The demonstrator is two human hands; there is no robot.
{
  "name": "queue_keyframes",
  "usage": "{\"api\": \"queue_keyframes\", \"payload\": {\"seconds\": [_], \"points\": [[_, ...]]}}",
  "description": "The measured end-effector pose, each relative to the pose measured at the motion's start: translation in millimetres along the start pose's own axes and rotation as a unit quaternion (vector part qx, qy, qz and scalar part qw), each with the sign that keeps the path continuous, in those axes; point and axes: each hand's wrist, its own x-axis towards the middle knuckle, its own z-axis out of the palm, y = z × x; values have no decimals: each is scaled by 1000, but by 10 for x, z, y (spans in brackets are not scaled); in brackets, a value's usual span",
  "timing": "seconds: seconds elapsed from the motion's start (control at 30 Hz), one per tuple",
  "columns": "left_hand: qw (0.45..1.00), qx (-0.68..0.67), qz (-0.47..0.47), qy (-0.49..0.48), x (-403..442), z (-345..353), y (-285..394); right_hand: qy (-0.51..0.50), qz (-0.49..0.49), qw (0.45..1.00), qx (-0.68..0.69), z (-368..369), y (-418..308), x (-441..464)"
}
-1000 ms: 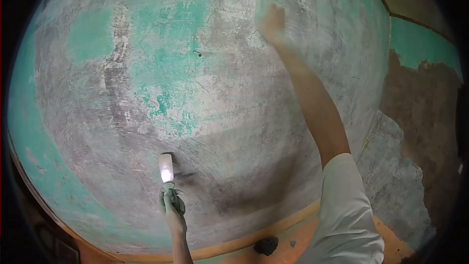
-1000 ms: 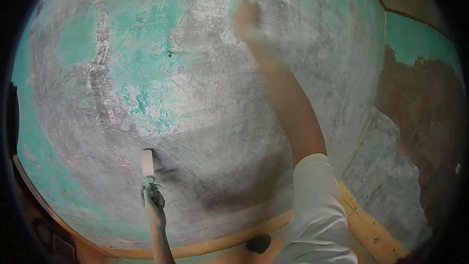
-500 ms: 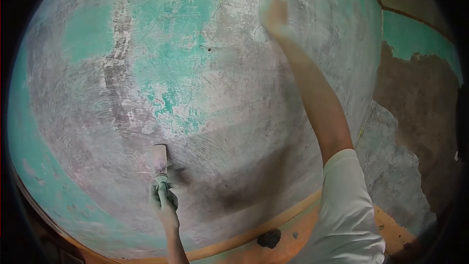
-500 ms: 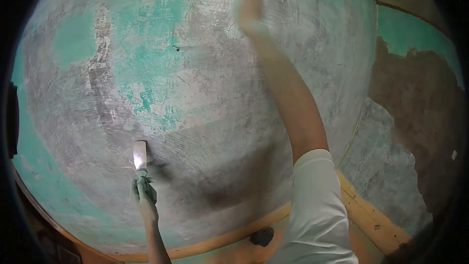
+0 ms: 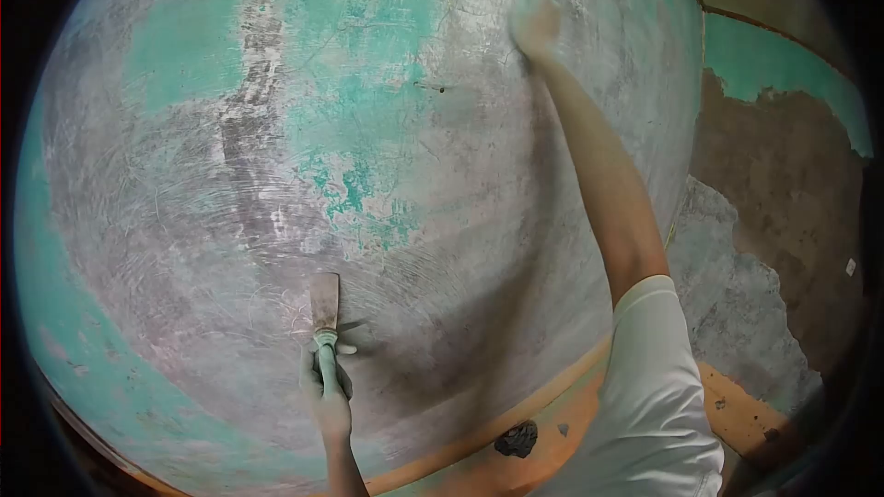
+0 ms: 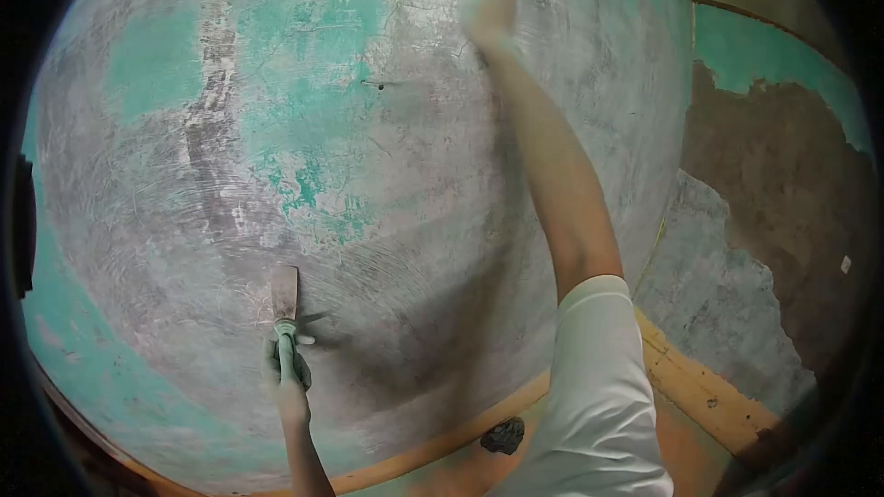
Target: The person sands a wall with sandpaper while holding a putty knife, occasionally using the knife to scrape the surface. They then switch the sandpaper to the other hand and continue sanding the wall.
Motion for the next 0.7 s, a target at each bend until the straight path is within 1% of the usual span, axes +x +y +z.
{"api": "queue_keyframes", "payload": {"seconds": [0.03, 0.07, 0.13, 0.2, 0.3, 0.37, 0.43, 0.47, 0.53, 0.6, 0.63, 0.7], "points": [[1000, -9, -10, 2, 4, 7, 13, -15, -25, 1000, 6, 129, -143, 84], [1000, -14, -12, 10, 8, 19, 8, -45, -39, 997, 54, 159, -234, -28], [999, -20, -17, 21, 9, -8, 12, -102, -63, 982, 144, -48, -554, -504], [1000, -18, -20, 14, 1, -53, -2, -44, -187, 979, 69, -200, -373, -922], [1000, -19, -20, 7, 28, -237, -66, -12, -89, 995, 37, -321, 136, -899], [999, -31, -27, 10, 5, -259, -65, -2, 46, 999, 18, -251, 222, -460], [998, -53, -34, 19, -28, -203, 26, 5, 42, 998, -52, -32, 174, 27], [997, -55, -35, 28, -28, -162, 50, 16, -29, 999, -42, 81, 95, 129], [996, -61, -38, 45, -41, -73, 82, -42, -72, 996, 7, 156, -334, 116], [996, -63, -38, 47, -63, -14, 121, -112, -106, 986, 59, 10, -584, -184], [996, -63, -39, 48, -69, -3, 127, -113, -168, 977, 73, -14, -461, -341], [996, -62, -40, 41, -85, -54, 98, -76, -204, 974, 57, -114, -172, -491]]}}
